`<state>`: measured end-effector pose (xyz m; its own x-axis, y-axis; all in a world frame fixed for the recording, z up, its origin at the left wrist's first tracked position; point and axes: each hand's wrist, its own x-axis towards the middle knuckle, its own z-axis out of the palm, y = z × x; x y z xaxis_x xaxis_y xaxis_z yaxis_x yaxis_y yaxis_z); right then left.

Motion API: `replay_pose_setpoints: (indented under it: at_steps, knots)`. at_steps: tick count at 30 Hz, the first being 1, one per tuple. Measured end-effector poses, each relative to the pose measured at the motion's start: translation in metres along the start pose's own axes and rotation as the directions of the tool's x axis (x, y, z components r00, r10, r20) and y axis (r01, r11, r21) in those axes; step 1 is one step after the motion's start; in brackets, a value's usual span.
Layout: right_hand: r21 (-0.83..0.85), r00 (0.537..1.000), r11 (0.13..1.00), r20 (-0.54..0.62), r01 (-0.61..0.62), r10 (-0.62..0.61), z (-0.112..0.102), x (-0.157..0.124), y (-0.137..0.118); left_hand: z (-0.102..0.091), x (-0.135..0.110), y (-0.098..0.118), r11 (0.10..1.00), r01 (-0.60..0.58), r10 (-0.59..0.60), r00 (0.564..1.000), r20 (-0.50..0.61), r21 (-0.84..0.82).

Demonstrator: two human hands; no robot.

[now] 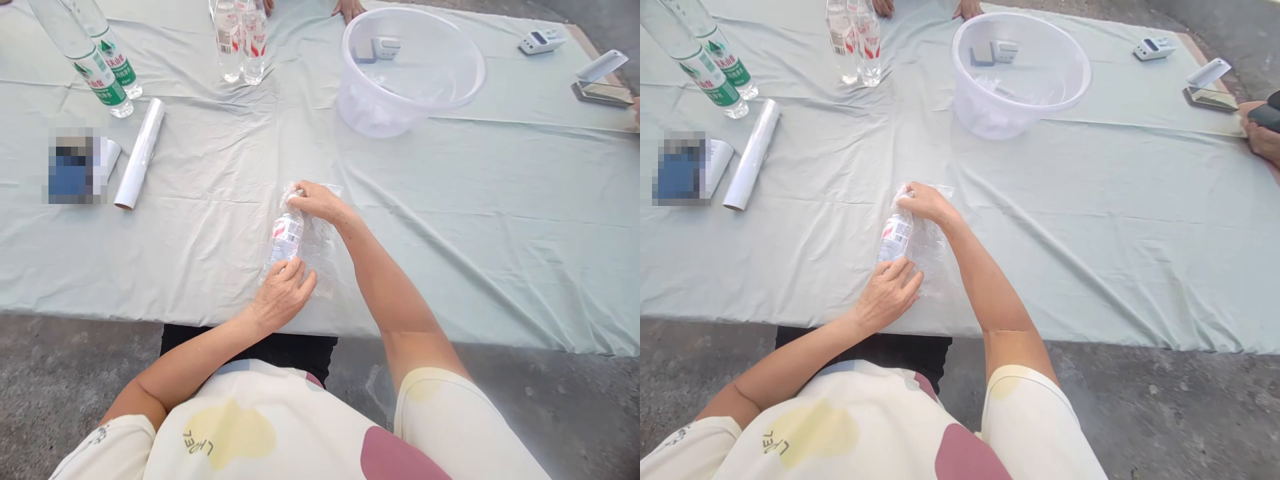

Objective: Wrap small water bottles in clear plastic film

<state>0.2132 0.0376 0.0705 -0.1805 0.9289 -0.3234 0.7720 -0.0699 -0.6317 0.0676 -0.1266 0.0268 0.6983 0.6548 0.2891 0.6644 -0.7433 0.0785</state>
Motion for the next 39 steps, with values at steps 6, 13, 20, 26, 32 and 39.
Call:
replay_pose_setpoints:
  at_steps: [6, 13, 20, 26, 32, 39]
  knots:
    - [-0.065, 0.996, 0.998, 0.082, -0.018, 0.023, -0.032, -0.003, 0.011, 0.011, 0.015, 0.02, 0.984, -0.165, 0.171, 0.98, 0.097, -0.075]
    - [-0.107, 0.983, 0.99, -0.173, -0.086, 0.067, -0.047, -0.03, 0.041, 0.03, 0.034, 0.039, 0.92, -0.221, 0.283, 0.946, 0.159, -0.324]
    - [-0.158, 0.896, 0.927, -0.245, 0.34, -0.371, -0.014, -0.019, 0.031, -0.008, 0.013, 0.047, 0.794, -0.399, 0.371, 0.916, -0.154, -0.458]
    - [-0.165, 0.971, 0.986, -0.234, 0.019, -0.058, -0.004, 0.002, 0.028, -0.015, -0.011, -0.004, 0.836, 0.336, -0.464, 0.855, -0.232, -0.435]
    - [-0.158, 0.951, 0.986, -0.293, 0.051, -0.096, -0.008, 0.004, 0.049, 0.007, -0.006, -0.01, 0.829, 0.36, -0.468, 0.866, -0.178, -0.427]
    - [-0.037, 0.979, 0.995, -0.175, 0.098, -0.103, -0.029, -0.027, 0.075, 0.034, 0.022, 0.032, 0.987, 0.054, -0.093, 0.959, -0.269, -0.149]
